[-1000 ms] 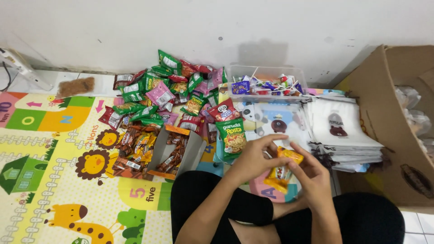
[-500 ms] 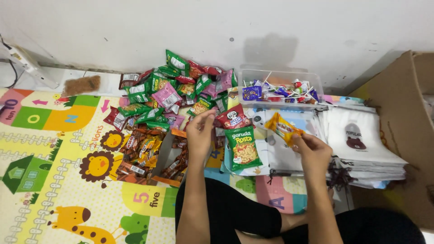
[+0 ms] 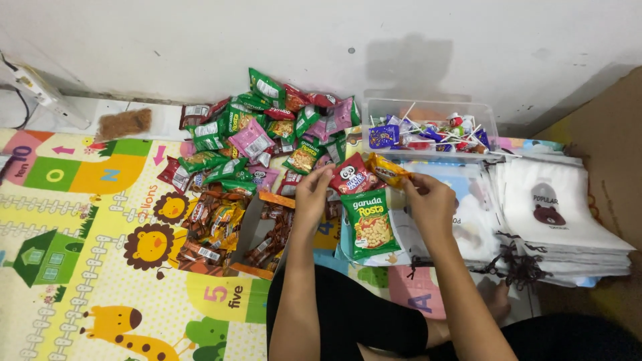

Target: Packing various small snack packets into decorative plastic bags while sitting on the floor.

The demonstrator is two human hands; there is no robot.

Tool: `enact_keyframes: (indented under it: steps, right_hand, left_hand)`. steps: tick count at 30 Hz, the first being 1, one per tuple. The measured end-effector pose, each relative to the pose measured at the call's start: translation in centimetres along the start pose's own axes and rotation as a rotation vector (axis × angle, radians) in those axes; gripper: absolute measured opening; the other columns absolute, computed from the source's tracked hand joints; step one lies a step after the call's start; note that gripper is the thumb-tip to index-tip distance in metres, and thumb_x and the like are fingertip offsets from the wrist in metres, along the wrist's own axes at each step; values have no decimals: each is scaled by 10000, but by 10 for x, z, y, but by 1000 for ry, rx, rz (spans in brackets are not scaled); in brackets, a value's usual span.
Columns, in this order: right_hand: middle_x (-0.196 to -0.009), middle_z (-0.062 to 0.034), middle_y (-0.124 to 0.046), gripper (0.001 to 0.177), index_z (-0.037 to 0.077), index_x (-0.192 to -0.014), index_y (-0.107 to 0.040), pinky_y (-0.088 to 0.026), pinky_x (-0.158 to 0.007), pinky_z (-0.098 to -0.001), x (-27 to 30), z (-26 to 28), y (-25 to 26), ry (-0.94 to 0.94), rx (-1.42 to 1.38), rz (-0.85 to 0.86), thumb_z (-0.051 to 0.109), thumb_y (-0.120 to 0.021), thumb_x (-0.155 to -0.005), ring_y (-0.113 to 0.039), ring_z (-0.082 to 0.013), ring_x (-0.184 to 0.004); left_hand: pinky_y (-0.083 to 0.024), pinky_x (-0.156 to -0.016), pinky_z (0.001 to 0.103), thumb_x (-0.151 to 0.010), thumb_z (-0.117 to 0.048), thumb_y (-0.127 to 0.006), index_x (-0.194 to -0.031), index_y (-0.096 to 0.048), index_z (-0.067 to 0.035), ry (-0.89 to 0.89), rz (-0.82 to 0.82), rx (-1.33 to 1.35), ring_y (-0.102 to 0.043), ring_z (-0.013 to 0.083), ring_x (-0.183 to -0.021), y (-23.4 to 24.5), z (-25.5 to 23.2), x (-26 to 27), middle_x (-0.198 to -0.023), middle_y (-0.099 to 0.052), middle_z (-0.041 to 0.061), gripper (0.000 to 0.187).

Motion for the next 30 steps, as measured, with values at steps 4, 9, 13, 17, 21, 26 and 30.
enact_keyframes:
  steps: [4,9,13,17,21,26,30]
  right_hand:
    - [-972,-107,-788,321,52,-1171,-780,-575,-682,-374,0,5,5,40,28,39,256,-818,-925,-727,-246,-786]
    - [-1073,-157,-763,276,47,-1195,-766,-569,-804,-423,35,17,52,162,47,31,134,-754,-933,-707,-335,-911]
    - [-1371,-272,-636,327,29,-1225,-741,-465,-1050,-625,63,21,92,281,174,187,25,-668,-906,-587,-512,-1237]
    - [-1548,-217,-504,409,141,-1343,-686,-163,-1199,-739,63,-14,97,148,288,351,243,-672,-947,-385,-470,-1470]
    - [-1576,-150,-473,430,271,-1374,-659,-201,-1172,-751,54,-39,96,181,300,386,364,-665,-954,-364,-407,-1502]
    - [-1600,-145,-436,435,279,-1389,-634,-192,-1186,-732,49,-45,104,168,303,421,396,-637,-970,-337,-388,-1520]
    - [-1597,-163,-423,447,254,-1407,-610,-220,-1183,-715,60,-48,106,253,314,387,394,-626,-983,-335,-403,-1512]
  left_hand:
    - [-592,-846,360,-1022,-310,-654,-1268,-749,-146,71,44,6,-644,214,-1104,0,9,-6,-1216,-729,132,311]
    - [-582,-878,380,-1033,-345,-629,-1317,-711,-122,75,43,44,-614,248,-1170,5,13,-8,-1274,-690,153,371]
    - [-576,-924,495,-1060,-406,-556,-1348,-675,-83,69,26,-1,-597,379,-1273,9,-11,2,-1307,-673,233,448]
    - [-585,-890,487,-1065,-394,-534,-1312,-698,-90,31,16,-56,-639,335,-1236,16,15,-12,-1258,-719,186,425]
    - [-579,-903,425,-1047,-277,-585,-1193,-760,-78,-105,-117,-64,-689,272,-1136,16,37,-19,-1120,-767,173,302]
    - [-550,-969,400,-1019,-217,-638,-1115,-796,-92,-173,-176,-116,-702,243,-1099,12,51,-19,-1054,-780,161,223]
    - [-595,-792,359,-987,-193,-648,-1111,-788,-98,-196,-220,-187,-714,235,-941,26,78,-35,-989,-771,141,210]
Point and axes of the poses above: each hand's wrist, its own x-axis away from the middle knuckle, its own y-axis out of the back of the hand, z = x × y, the point moved 1 cm from there along -x, towards the middle knuckle
